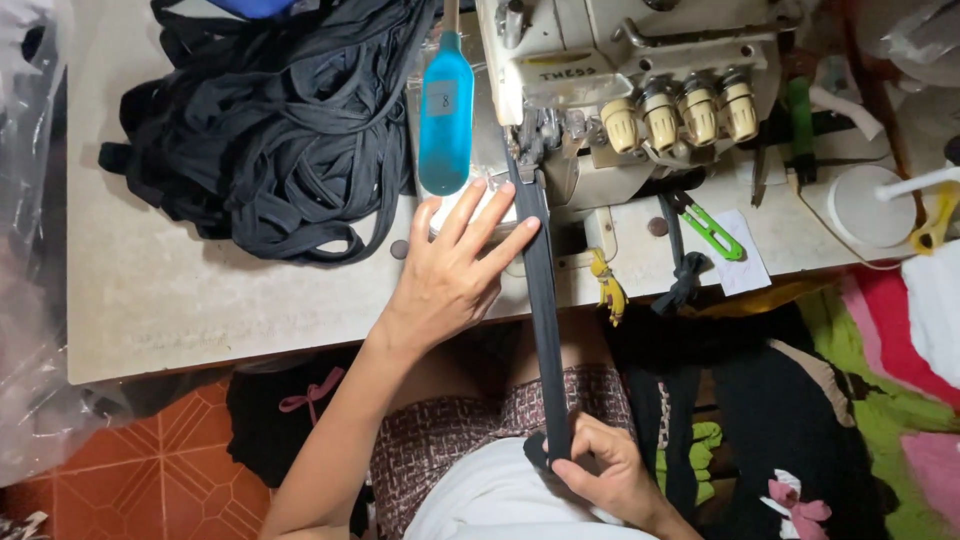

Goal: Sewing long black fabric strips using an industrial overlock machine

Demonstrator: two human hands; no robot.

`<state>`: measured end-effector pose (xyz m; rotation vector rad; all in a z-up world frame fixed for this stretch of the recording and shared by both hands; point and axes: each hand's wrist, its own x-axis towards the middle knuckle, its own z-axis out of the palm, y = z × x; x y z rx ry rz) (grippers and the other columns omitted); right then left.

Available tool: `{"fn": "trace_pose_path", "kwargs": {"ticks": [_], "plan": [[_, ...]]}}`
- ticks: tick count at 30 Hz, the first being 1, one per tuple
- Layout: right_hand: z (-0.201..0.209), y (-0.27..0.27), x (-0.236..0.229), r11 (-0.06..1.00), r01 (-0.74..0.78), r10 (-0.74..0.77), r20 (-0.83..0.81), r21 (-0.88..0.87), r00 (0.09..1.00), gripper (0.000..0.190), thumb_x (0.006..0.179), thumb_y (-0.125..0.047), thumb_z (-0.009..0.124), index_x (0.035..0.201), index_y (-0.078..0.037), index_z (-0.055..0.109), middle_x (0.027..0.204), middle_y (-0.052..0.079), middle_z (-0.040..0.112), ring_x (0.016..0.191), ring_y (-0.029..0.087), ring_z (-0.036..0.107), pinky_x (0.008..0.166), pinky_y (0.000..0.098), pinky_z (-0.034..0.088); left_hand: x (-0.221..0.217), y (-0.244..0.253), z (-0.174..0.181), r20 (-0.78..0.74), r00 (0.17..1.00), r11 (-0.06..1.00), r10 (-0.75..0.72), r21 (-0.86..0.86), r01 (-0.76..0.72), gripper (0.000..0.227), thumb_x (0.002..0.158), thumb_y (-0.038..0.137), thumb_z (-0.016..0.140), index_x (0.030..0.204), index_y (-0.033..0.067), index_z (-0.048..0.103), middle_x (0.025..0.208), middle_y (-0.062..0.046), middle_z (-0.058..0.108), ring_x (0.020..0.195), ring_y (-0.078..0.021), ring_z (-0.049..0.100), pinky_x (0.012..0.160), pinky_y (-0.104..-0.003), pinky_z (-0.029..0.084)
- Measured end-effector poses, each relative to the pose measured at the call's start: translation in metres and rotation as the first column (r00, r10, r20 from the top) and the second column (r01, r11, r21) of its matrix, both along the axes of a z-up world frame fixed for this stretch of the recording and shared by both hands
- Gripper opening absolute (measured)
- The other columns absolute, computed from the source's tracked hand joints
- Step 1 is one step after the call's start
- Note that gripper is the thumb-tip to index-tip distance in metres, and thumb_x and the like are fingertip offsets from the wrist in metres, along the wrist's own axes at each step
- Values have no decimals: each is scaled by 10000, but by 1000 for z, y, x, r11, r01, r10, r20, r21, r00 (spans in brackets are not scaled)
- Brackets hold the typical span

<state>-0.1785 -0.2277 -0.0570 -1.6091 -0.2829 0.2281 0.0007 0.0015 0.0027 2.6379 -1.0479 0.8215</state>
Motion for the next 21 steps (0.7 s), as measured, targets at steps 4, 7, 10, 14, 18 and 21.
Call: {"fn": "trace_pose_path", "kwargs": {"ticks": [4,7,10,14,18,21], "plan": [[12,12,15,999,30,-26,84,-46,996,206,808,-36,688,681,-89,536,834,99,727,767,185,717,701,279,553,-4,5,1,-83,996,996,-11,91,18,622,815,154,655,1409,195,477,1486,-141,423,1370,-372,426,1015,-576,387],[16,20,23,993,84,-72,144,-84,987,204,809,-47,674,669,-94,533,796,91,743,718,175,726,682,276,567,-5,6,1,-113,993,992,-21,124,35,681,806,208,687,1440,194,438,1511,-128,391,1393,-384,385,1032,-597,376],[26,27,33,977,177,-149,210,-121,966,215,801,-37,683,655,-88,533,752,79,738,664,145,704,624,242,546,-5,8,0,-134,991,989,-27,140,46,748,767,238,710,1454,174,422,1526,-111,374,1402,-379,372,1040,-599,370],[34,34,44,918,329,-240,349,-221,906,230,760,5,720,652,-71,532,709,64,709,660,137,698,597,217,537,-5,9,0,-159,987,990,-37,127,57,769,733,248,702,1446,146,432,1527,-101,377,1408,-378,356,1039,-605,361],[33,36,52,881,392,-294,340,-267,893,194,767,-18,737,678,-81,576,669,19,632,601,100,604,573,203,458,-5,10,0,-166,985,990,-42,124,63,748,756,237,676,1453,142,420,1529,-104,376,1411,-380,353,1047,-609,355],[38,40,62,877,394,-311,300,-275,902,172,789,-24,714,690,-89,590,704,25,694,658,101,678,620,202,505,-6,10,1,-171,984,990,-47,125,69,773,757,243,705,1462,141,404,1530,-111,375,1413,-379,358,1057,-604,353]]}}
